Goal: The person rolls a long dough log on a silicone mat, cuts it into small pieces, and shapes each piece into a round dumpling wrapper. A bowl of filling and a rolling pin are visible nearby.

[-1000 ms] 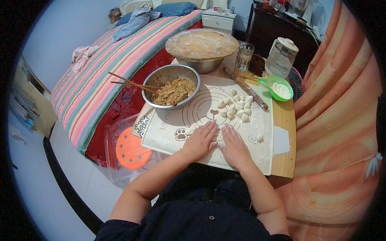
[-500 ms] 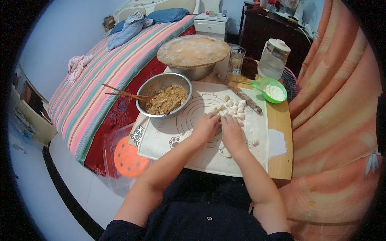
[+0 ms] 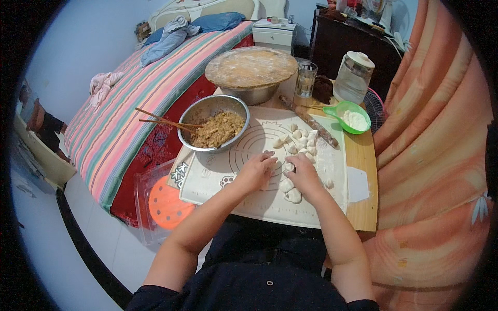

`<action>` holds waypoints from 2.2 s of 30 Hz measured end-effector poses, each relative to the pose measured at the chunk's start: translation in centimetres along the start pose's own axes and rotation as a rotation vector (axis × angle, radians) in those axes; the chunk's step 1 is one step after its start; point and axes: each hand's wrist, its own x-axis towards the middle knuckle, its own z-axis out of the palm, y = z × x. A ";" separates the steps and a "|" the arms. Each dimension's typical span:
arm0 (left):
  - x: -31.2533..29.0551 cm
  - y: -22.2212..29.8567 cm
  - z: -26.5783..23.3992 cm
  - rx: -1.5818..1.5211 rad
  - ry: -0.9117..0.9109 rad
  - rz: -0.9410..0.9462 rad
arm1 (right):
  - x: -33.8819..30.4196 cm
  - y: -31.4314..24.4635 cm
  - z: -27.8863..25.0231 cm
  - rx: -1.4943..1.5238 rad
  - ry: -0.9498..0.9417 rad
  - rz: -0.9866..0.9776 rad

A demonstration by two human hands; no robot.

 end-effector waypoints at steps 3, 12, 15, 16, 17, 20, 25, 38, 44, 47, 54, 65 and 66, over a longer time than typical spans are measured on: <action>0.1 0.1 0.1 0.000 -0.015 -0.036 | -0.1 -0.1 -0.2 0.040 -0.050 0.093; -0.3 -1.0 0.4 0.024 -0.048 0.013 | -0.2 0.8 0.0 -0.228 0.026 -0.119; -1.8 -0.2 0.3 0.125 -0.078 0.082 | -1.7 1.0 1.1 -0.287 -0.010 -0.176; -2.2 0.2 0.4 0.149 -0.070 0.111 | -2.3 1.1 1.4 -0.309 -0.016 -0.201; -2.7 0.5 0.4 0.185 -0.078 0.102 | -2.9 0.6 1.4 -0.338 -0.062 -0.169; -3.3 0.9 0.3 0.278 -0.113 0.092 | -3.8 -1.1 1.1 -0.428 -0.165 -0.097; -2.4 -0.5 1.0 0.255 -0.170 0.122 | -2.8 -1.0 0.9 -0.474 -0.257 -0.090; 1.1 -1.1 0.0 0.188 -0.085 -0.028 | 1.4 -0.2 1.6 -0.295 -0.002 0.023; 1.6 -0.8 -0.9 -0.183 -0.031 -0.370 | 0.9 -0.6 0.1 0.038 -0.113 0.289; 1.1 -1.4 -1.9 -0.003 0.051 -0.162 | -0.2 1.0 0.7 -0.277 0.058 -0.033; -2.1 -0.8 0.5 0.388 -0.136 0.125 | -3.3 -1.8 3.1 -0.423 -0.143 -0.044; 4.1 0.0 -2.3 -0.048 -0.002 -0.157 | 2.7 -0.1 0.4 -0.363 0.250 -0.185; 5.1 -0.2 -1.3 -0.042 0.061 -0.151 | 3.4 0.6 1.0 -0.490 0.264 -0.203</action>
